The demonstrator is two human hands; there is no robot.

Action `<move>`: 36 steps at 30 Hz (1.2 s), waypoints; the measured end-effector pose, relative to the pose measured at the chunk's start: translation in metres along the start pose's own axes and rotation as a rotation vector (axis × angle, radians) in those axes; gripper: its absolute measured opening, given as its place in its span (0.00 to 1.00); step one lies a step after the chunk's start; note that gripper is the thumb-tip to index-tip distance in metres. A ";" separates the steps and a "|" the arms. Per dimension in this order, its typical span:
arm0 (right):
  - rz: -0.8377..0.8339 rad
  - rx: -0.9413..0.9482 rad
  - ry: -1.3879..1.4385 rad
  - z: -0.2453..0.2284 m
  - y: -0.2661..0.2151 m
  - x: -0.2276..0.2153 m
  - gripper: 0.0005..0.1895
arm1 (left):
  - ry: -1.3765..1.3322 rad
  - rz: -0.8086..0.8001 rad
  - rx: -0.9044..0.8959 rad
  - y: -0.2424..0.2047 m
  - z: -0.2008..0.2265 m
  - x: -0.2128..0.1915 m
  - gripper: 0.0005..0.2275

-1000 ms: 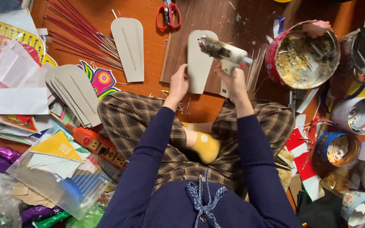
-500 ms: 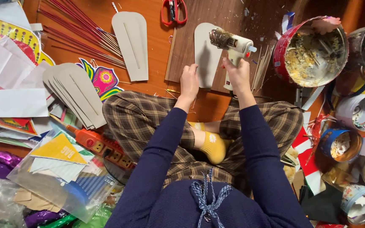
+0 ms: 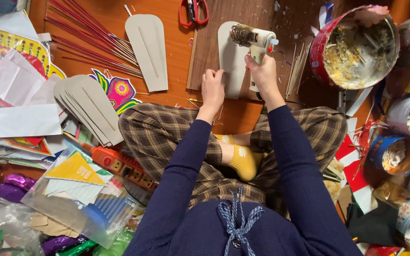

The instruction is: Assemble decorative hand fans and butterfly ornaments using cardboard, sticks, and hot glue.

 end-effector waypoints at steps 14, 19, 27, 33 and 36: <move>-0.050 0.097 -0.063 0.014 -0.054 -0.018 0.16 | -0.026 -0.052 0.061 -0.002 -0.008 0.001 0.37; -0.052 0.111 -0.058 0.022 -0.079 -0.024 0.17 | -0.044 -0.050 0.070 -0.002 -0.010 0.003 0.36; -0.149 0.205 -0.115 0.047 -0.115 -0.034 0.16 | -0.044 -0.056 0.084 -0.001 -0.013 0.005 0.36; -0.171 0.241 -0.139 0.066 -0.124 -0.036 0.14 | -0.050 -0.068 0.072 -0.002 -0.009 0.002 0.36; -0.202 0.332 -0.143 0.025 -0.131 -0.055 0.32 | -0.013 -0.065 0.082 -0.002 -0.002 -0.005 0.35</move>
Point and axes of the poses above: each hand's wrist, its own y-axis towards the middle knuckle, its own x-axis out of the palm, z = x × y, the point moved 5 cm from there along y, towards the middle knuckle, and after that the axes turned 9 degrees about -y, right-handed, at the moved point
